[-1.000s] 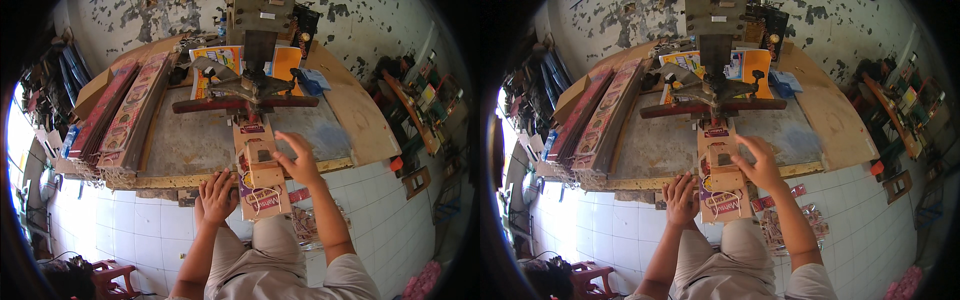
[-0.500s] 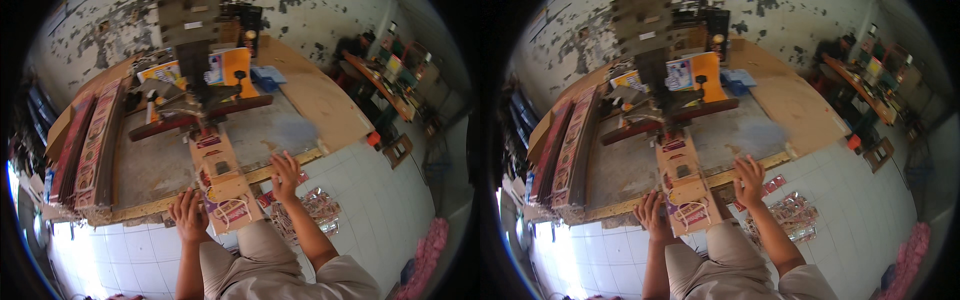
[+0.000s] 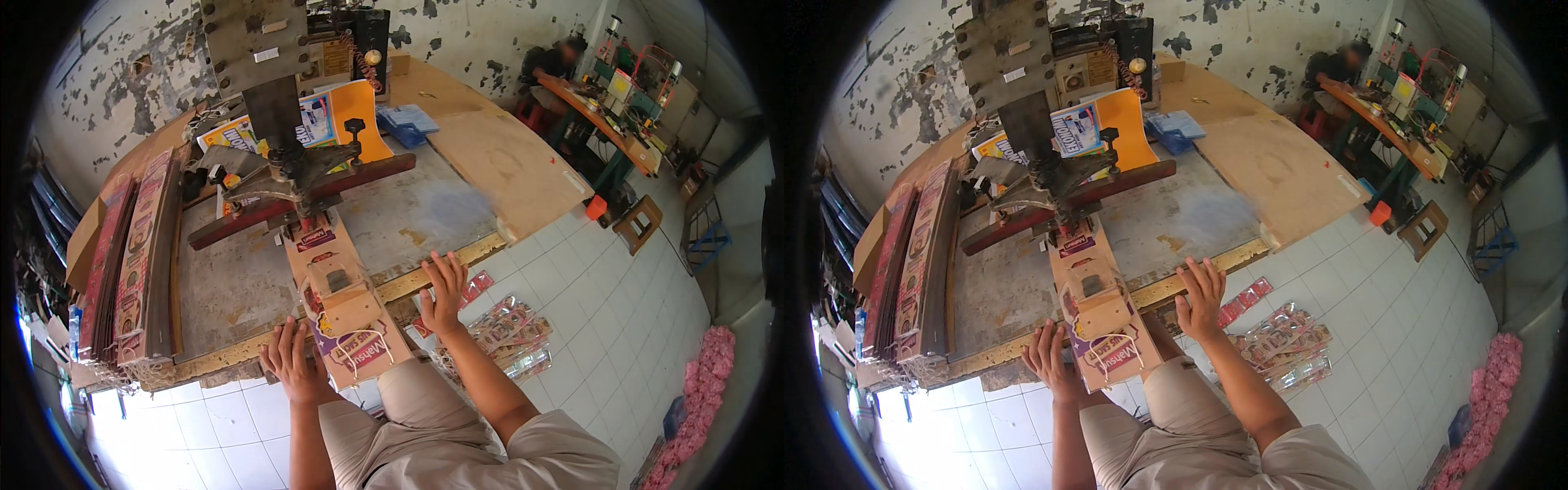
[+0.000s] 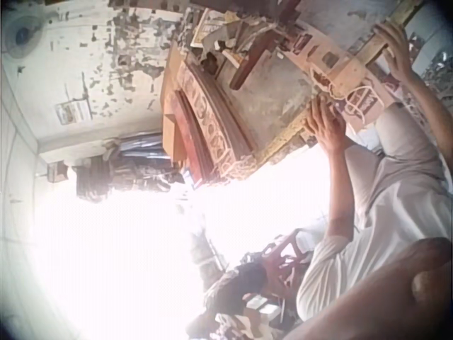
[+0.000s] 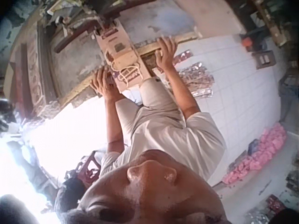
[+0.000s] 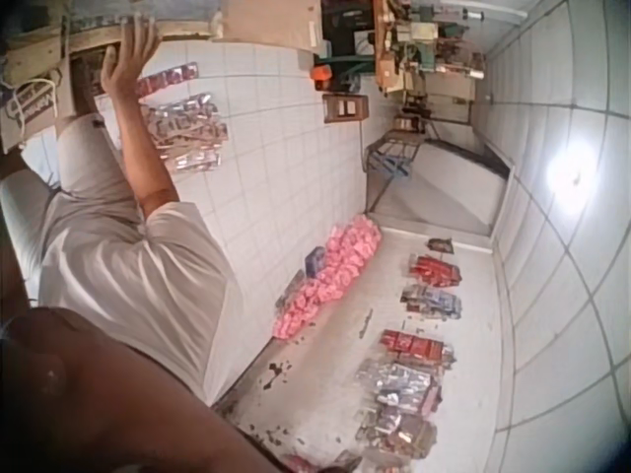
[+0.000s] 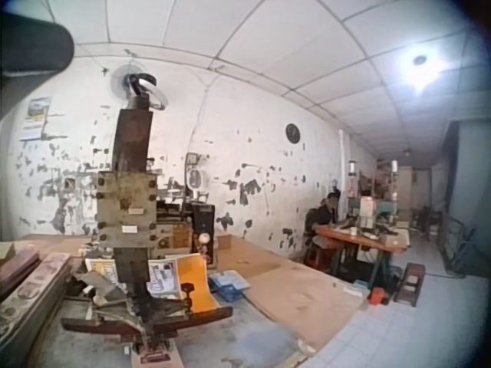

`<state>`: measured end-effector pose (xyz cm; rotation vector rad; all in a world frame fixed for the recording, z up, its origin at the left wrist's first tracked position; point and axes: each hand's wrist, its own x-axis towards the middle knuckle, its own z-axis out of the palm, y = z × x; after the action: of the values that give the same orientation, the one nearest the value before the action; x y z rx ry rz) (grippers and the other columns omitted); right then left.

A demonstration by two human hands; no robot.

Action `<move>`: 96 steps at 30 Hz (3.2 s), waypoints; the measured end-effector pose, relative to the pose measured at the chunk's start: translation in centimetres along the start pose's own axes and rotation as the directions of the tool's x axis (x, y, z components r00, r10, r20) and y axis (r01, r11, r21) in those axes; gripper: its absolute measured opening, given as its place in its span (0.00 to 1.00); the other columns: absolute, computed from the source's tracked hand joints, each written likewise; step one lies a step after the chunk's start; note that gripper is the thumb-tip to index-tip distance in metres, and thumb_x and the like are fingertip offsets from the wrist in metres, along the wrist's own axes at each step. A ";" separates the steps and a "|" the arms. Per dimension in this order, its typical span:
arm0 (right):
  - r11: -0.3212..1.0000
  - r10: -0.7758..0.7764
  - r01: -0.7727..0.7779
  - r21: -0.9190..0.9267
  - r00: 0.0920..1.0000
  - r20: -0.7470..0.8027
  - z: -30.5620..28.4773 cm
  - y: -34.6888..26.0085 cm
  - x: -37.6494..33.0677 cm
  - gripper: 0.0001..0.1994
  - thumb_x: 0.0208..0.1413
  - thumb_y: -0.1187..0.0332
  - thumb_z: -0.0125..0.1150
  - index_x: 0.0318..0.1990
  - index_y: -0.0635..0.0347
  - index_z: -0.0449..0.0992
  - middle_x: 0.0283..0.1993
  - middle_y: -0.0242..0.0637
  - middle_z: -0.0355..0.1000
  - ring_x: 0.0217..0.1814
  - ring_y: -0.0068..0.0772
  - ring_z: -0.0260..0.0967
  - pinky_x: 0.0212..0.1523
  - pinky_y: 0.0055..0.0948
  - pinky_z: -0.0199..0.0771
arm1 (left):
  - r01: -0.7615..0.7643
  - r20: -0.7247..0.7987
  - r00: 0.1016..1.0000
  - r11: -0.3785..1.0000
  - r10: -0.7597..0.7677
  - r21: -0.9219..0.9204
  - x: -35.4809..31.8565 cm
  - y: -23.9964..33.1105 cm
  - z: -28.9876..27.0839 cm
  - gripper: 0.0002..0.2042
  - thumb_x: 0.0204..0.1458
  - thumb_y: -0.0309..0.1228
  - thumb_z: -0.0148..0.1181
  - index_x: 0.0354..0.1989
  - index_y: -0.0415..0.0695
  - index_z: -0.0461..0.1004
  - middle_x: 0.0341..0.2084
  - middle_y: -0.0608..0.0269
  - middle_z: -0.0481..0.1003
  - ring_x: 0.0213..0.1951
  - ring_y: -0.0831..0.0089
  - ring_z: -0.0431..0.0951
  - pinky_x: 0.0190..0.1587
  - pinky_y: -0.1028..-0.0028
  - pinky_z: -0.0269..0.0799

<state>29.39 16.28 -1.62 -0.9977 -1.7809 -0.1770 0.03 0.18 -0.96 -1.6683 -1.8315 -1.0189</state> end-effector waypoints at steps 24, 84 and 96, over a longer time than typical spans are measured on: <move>1.000 0.010 -0.010 0.021 1.000 -0.010 0.0 -0.2 -0.5 0.25 0.79 0.52 0.42 0.69 0.57 0.74 0.79 0.44 0.64 0.86 0.57 0.49 0.83 0.60 0.35 | -0.026 0.002 1.000 0.999 0.026 -0.028 0.6 0.0 -0.9 0.22 0.63 0.38 0.58 0.65 0.49 0.76 0.68 0.62 0.77 0.71 0.55 0.72 0.76 0.50 0.52; 0.994 -0.084 0.077 -0.071 0.992 -0.097 1.8 1.7 -1.5 0.26 0.82 0.52 0.37 0.71 0.63 0.67 0.78 0.47 0.64 0.85 0.65 0.49 0.81 0.70 0.47 | 0.514 0.256 0.729 0.755 -0.634 0.407 16.7 -26.1 -17.7 0.54 0.49 0.75 0.61 0.80 0.50 0.64 0.82 0.42 0.53 0.82 0.43 0.49 0.81 0.41 0.42; 0.989 -0.140 0.134 -0.055 0.985 -0.104 1.5 1.0 -0.7 0.27 0.82 0.50 0.38 0.71 0.61 0.70 0.77 0.46 0.65 0.83 0.64 0.52 0.79 0.67 0.51 | 0.511 0.311 0.687 0.741 -0.656 0.435 17.0 -26.8 -18.2 0.60 0.45 0.79 0.61 0.80 0.47 0.63 0.78 0.35 0.57 0.78 0.33 0.56 0.78 0.41 0.51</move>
<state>29.15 17.34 -3.22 -0.8826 -1.7533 -0.3550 -31.46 -2.79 17.44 -1.1760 -2.7982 -0.5073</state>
